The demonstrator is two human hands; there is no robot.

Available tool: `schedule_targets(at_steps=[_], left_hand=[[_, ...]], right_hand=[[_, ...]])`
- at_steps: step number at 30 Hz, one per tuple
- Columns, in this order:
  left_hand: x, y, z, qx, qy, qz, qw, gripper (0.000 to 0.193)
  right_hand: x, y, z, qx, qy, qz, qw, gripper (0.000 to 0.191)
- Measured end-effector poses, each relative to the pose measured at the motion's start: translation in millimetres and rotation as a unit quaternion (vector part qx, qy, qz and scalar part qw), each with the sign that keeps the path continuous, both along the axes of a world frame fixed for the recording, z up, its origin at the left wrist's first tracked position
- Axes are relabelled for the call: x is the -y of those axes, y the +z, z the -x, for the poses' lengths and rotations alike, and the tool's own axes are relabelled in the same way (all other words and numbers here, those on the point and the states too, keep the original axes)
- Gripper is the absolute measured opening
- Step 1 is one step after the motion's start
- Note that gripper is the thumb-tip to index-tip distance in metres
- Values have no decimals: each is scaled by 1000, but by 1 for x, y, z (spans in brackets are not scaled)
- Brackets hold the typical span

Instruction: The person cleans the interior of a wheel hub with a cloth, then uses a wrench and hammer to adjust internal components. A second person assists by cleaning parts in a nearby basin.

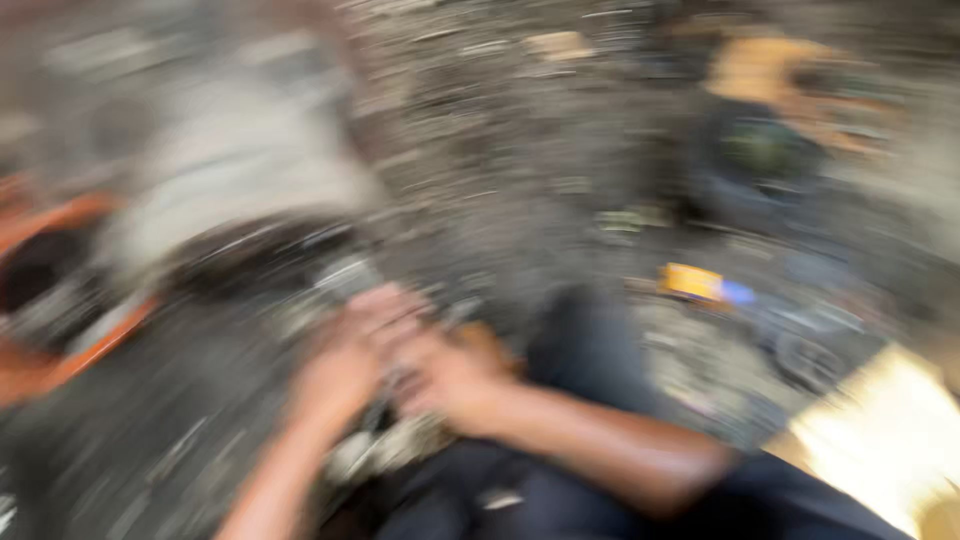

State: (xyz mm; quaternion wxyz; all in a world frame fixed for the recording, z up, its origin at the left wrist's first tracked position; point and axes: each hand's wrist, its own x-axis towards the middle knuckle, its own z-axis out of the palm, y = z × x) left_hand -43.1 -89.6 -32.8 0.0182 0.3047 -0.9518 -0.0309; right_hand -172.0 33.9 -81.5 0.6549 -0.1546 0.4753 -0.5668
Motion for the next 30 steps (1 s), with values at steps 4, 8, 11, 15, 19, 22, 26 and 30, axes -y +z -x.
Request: schedule_targets(at_steps=[4,8,11,15,19,22,26,30], left_hand=[[-2,1,8,-372,156,-548,732,44],[12,9,18,-405,123,-515,745,48],[19,25,17,-415,131,-540,721,47],[23,36,12,-409,137,-576,695,50],[32,30,7,-425,146,-654,609,53],[40,23,6,-474,141,-689,530,49],[38,20,7,-436,183,-704,529,48],[34,35,0,-430,191,-699,538,45]], right_hand=[[20,43,8,83,0,68,994,34],[46,73,8,70,14,67,995,37],[53,77,6,96,9,63,993,38],[55,72,1,127,-26,28,991,22],[64,73,-5,104,37,74,991,36],[73,72,-1,94,28,53,994,36],[77,67,4,253,88,47,962,41],[76,78,-26,294,31,31,955,38]])
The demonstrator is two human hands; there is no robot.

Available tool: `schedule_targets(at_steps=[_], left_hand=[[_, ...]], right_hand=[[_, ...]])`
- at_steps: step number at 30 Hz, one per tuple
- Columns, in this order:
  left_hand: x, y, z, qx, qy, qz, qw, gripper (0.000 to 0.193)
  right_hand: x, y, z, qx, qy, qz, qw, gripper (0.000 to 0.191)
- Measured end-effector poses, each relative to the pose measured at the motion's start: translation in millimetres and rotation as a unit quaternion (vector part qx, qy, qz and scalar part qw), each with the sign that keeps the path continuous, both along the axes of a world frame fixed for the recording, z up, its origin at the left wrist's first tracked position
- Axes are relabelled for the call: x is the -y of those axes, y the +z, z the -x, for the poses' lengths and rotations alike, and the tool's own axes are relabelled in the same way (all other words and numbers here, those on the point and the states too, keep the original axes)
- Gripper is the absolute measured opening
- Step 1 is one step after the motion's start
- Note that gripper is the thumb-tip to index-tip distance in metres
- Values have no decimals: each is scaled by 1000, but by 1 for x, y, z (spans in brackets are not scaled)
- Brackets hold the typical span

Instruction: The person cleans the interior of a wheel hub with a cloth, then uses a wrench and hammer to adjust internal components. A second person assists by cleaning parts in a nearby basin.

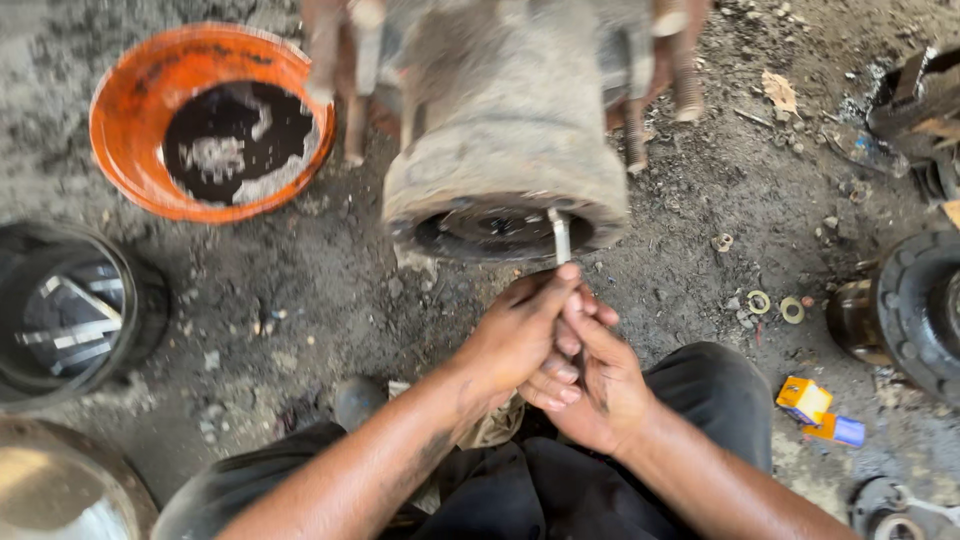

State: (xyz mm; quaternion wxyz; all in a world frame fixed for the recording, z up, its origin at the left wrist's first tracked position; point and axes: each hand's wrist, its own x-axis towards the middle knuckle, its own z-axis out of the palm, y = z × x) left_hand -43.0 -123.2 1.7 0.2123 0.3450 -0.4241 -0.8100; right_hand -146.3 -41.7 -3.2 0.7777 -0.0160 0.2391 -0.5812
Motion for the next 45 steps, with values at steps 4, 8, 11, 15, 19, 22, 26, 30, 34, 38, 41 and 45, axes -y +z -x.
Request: schedule_targets(at_steps=[4,8,11,15,19,22,26,30,34,38,41,45], left_hand=[[32,37,-33,-29,-77,-36,996,42],[86,72,-70,152,-221,-59,962,54],[88,80,-76,171,-189,5,967,55],[39,66,-66,173,-174,39,969,48],[-2,37,-33,249,-137,91,954,49],[-11,16,-3,223,-79,211,948,52],[-14,-6,16,190,39,305,932,52],[-8,-21,20,203,34,306,930,53],[0,-16,17,189,-9,210,959,57],[2,35,-12,121,-64,92,986,50],[21,89,-46,77,-90,15,993,42],[76,114,-72,66,-200,40,977,53]], right_hand=[[11,37,-58,-16,-81,-5,997,40],[41,67,-89,66,-92,26,993,50],[40,75,-89,53,-66,25,996,52],[0,58,-70,9,51,48,997,54],[-28,16,-23,-39,115,-1,993,62],[-25,-21,15,-62,102,26,993,68],[-14,-53,52,-101,168,60,979,72],[-1,-59,62,-74,195,88,974,74],[6,-43,43,-89,188,132,969,74],[-3,-4,0,-66,3,47,997,66],[4,32,-39,-74,-14,38,996,60],[43,78,-76,80,-29,75,993,53]])
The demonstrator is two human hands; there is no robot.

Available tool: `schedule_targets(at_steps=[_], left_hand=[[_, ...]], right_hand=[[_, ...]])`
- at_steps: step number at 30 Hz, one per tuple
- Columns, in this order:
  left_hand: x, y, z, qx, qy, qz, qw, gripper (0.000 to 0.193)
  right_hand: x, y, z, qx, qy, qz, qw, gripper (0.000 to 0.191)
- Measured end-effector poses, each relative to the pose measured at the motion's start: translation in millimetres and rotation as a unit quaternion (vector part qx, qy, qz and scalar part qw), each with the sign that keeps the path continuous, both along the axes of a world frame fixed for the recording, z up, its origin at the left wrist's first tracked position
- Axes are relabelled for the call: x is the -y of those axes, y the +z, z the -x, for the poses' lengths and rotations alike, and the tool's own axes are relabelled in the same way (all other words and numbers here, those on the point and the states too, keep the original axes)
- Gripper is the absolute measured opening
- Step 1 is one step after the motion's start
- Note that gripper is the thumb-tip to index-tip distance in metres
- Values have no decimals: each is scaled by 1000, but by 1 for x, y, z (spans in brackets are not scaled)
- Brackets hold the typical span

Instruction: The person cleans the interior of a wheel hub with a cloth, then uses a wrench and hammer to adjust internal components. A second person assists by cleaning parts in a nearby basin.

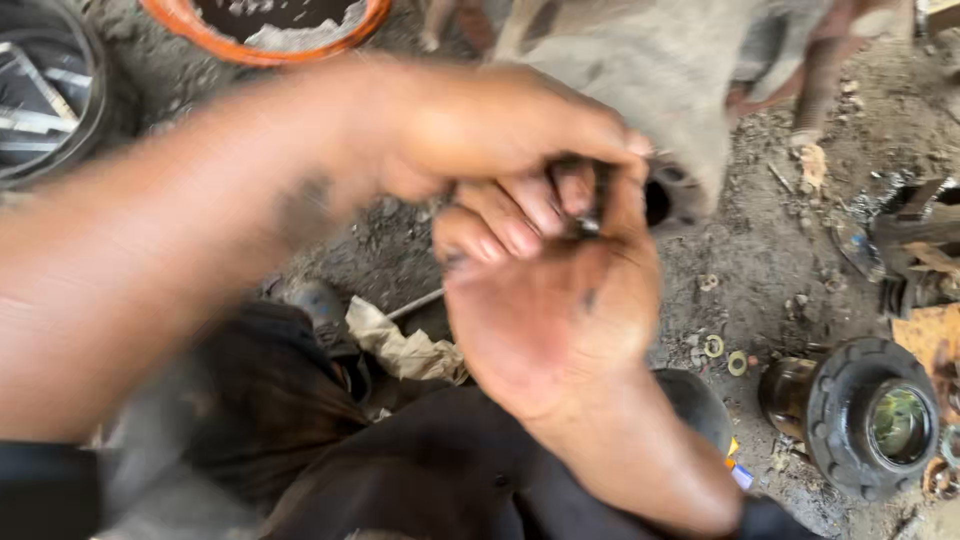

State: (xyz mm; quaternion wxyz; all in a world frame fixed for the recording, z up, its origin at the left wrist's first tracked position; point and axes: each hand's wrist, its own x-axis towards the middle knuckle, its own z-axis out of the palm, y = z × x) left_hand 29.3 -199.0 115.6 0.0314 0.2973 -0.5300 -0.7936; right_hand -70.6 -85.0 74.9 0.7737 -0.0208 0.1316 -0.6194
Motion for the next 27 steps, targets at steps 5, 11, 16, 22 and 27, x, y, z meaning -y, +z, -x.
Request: schedule_targets(at_steps=[5,11,16,22,27], left_hand=[[-1,-40,-3,41,-24,42,998,61],[-63,-64,21,-4,65,8,998,52],[-84,-112,84,60,112,336,933,54],[-90,-147,105,26,206,297,932,49],[-105,-142,99,-7,289,343,894,45]], right_hand=[[-9,22,-11,-7,-19,-36,999,57],[-62,-50,46,-54,206,65,975,69],[-64,-97,108,-184,179,54,965,77],[-48,-110,130,-204,220,82,951,76],[-54,-114,130,-237,185,72,951,75]])
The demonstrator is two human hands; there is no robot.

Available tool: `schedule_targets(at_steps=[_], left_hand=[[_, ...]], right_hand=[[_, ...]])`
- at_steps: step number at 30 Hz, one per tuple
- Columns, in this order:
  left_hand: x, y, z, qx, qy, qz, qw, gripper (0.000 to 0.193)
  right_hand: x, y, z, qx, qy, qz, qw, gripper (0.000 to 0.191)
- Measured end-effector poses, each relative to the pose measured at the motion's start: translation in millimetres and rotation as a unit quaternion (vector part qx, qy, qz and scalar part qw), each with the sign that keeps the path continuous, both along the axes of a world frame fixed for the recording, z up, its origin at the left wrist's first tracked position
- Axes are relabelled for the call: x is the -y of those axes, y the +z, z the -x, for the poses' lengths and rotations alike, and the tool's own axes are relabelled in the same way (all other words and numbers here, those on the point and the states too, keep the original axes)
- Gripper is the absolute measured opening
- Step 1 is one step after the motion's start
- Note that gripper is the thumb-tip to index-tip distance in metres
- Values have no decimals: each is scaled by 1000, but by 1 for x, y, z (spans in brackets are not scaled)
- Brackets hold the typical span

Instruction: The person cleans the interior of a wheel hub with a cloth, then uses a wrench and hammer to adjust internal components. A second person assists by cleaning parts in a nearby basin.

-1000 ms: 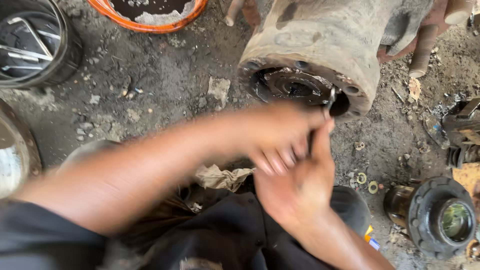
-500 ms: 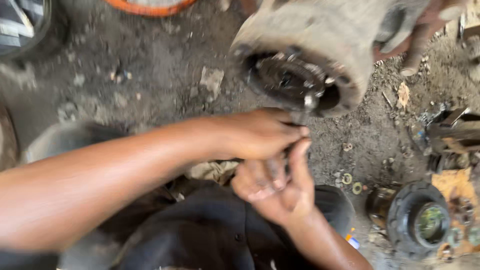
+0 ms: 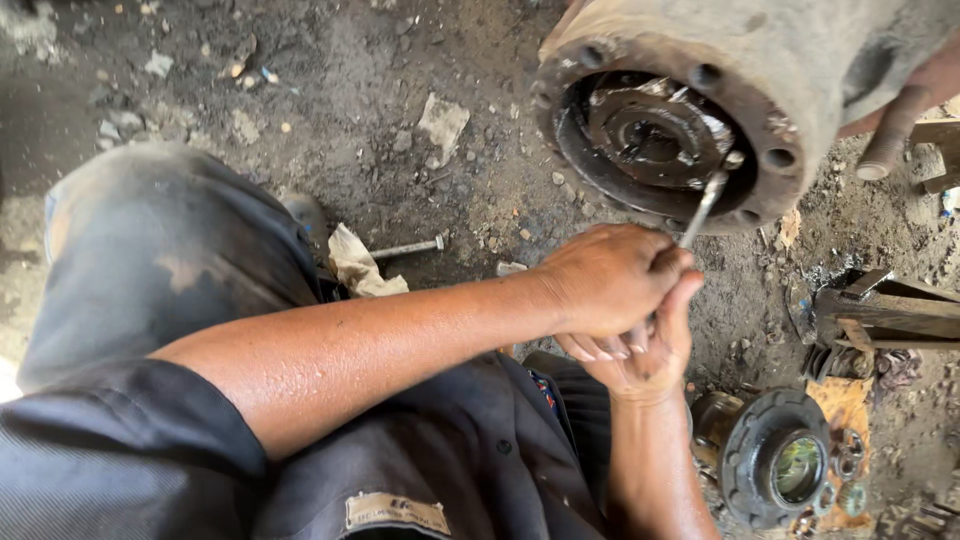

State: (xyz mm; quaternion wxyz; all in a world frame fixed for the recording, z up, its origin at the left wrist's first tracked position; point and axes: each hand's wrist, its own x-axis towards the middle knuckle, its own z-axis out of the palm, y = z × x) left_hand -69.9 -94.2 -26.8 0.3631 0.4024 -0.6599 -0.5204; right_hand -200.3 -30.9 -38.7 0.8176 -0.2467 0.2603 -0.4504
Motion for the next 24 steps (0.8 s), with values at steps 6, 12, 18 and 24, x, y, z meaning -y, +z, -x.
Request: schedule_targets(at_steps=[6,12,18,24], left_hand=[[2,18,-6,-1,-41,-108,993,44],[12,22,-18,-58,-62,-217,972,37],[27,64,-56,-95,-177,-313,928,50],[90,104,-86,-158,-339,-315,872,23]], right_hand=[[9,1,2,-30,-3,12,999,74],[4,9,-24,-1,-193,-46,980,58],[0,81,-84,-105,-303,-110,941,45],[43,138,-129,151,-230,-113,955,42]])
